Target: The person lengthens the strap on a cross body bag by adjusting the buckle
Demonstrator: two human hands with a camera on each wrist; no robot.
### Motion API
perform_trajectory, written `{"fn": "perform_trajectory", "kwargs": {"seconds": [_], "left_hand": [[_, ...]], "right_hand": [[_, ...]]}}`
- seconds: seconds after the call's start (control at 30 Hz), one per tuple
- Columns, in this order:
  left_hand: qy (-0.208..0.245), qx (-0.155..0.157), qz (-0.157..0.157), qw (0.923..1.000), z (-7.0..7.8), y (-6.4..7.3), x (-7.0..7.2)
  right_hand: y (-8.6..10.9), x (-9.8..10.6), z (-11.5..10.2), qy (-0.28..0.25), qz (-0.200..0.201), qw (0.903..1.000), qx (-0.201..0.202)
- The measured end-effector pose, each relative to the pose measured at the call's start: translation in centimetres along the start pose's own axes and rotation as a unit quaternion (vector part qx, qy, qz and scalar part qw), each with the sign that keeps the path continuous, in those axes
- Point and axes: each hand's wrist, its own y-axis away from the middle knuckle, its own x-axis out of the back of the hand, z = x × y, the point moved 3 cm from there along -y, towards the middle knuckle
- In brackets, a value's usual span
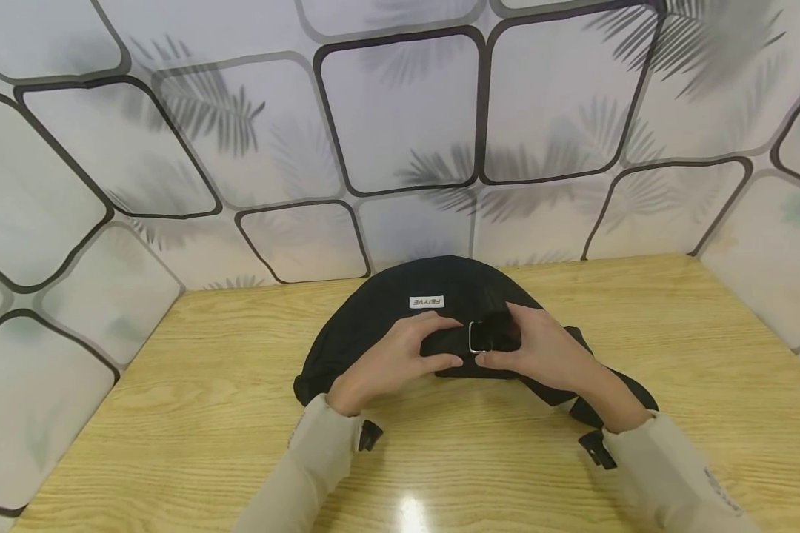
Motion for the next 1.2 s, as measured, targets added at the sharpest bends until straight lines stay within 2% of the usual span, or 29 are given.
{"fn": "perform_trajectory", "kwargs": {"seconds": [0.3, 0.57, 0.8, 1.0, 1.2], "left_hand": [[0.016, 0.009, 0.002, 0.9998, -0.4, 0.9, 0.7], [0.026, 0.004, -0.007, 0.9996, -0.8, 1.6, 1.1], [0.022, 0.003, -0.004, 0.9997, -1.4, 2.2, 1.7], [0.036, 0.020, -0.010, 0.9991, -1.9, 2.8, 2.2], [0.036, 0.020, -0.009, 0.9991, -2.1, 3.1, 2.5]], "right_hand": [[1.0, 1.4, 1.5, -0.011, 0.008, 0.9999, 0.010], [1.7, 2.0, 2.3, -0.027, 0.011, 0.9986, 0.044], [2.4, 2.8, 3.4, -0.009, 0.019, 0.9984, 0.052], [2.9, 3.3, 4.5, 0.003, 0.030, 0.9975, 0.064], [3.5, 4.1, 5.5, 0.035, 0.040, 0.9973, 0.050]]}}
